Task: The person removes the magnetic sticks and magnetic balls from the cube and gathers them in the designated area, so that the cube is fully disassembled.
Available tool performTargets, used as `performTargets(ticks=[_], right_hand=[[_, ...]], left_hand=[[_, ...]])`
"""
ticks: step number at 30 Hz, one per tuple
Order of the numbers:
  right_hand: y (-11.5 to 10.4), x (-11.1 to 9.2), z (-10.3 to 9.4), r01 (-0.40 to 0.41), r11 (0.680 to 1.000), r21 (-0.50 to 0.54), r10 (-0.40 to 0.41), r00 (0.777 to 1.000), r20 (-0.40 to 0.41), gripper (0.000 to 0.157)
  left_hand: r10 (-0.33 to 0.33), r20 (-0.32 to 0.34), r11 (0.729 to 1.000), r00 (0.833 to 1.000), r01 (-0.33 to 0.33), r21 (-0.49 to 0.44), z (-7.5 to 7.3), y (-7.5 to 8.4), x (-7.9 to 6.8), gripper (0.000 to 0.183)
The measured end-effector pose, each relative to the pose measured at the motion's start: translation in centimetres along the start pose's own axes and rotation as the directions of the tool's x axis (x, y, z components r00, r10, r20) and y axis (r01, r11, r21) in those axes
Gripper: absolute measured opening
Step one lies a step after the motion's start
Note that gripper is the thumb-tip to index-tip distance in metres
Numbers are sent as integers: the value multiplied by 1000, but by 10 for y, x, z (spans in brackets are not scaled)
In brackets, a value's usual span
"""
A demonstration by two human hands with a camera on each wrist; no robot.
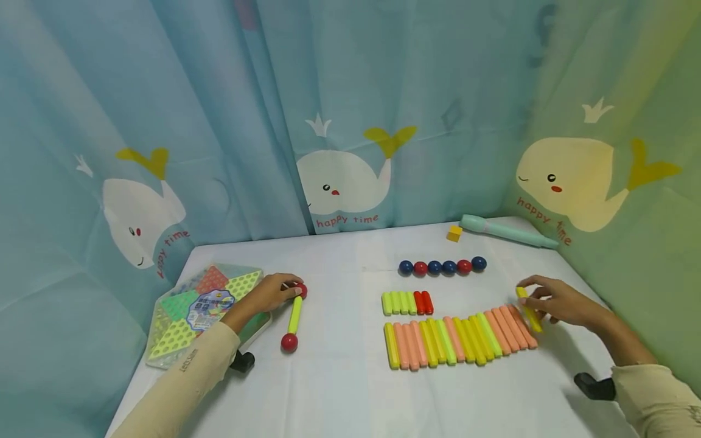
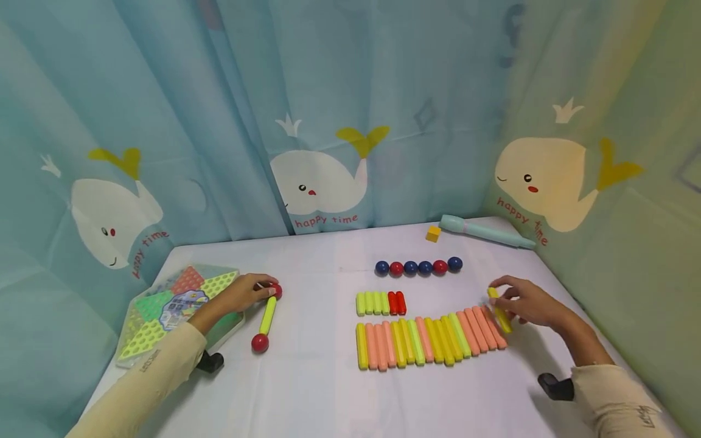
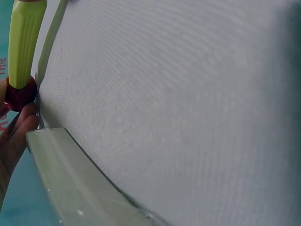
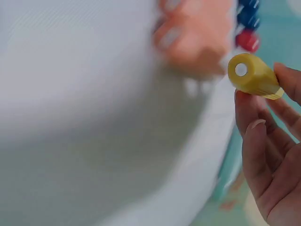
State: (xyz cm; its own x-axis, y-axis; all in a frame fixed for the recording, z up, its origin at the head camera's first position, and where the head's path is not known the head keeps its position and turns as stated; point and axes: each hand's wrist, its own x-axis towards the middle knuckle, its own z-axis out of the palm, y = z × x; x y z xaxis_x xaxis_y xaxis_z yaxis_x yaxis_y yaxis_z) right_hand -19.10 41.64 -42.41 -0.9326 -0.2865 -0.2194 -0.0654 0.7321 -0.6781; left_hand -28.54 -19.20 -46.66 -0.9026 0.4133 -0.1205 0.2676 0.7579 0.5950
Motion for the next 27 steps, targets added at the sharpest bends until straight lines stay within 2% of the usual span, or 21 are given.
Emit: performTargets(ticks=[2, 5, 11, 15, 18, 22, 24, 27], right_hand=[[13, -6, -3, -40, 999, -11, 41, 999, 11, 42], [22, -5, -2, -66, 997, -29, 66, 997, 32, 39], [19, 8, -2, -124, 989, -78, 128, 991, 47, 42], [16, 8, -3, -131, 987, -91, 138, 988, 75, 46], [16, 4, -4, -105, 989, -108, 114, 991, 75, 45], [10, 0, -6, -48, 985, -163, 50, 999, 6, 42], [2, 2, -5, -17, 980, -198, 9, 999, -44, 41], [-22, 12, -2, 9, 976, -220, -27, 997, -78, 41]], left_hand=[[-1, -3, 1000, 1000, 1, 2, 0, -2, -1, 29], [-8, -4, 1000, 1000, 8, 5, -1, -3, -1, 28], [-28, 7, 1000, 1000, 28, 3, 0, -3, 0, 30], [-43, 3, 999, 999, 43, -1, 2, -3, 1, 30], [-52, 0, 999, 999, 52, -8, 2, -2, 1, 33], [-64, -6, 998, 998, 64, -24, -1, 2, -4, 40], [-68, -14, 997, 998, 68, -38, -4, 5, -10, 42], [-61, -17, 997, 998, 60, -44, -8, 11, -23, 42]])
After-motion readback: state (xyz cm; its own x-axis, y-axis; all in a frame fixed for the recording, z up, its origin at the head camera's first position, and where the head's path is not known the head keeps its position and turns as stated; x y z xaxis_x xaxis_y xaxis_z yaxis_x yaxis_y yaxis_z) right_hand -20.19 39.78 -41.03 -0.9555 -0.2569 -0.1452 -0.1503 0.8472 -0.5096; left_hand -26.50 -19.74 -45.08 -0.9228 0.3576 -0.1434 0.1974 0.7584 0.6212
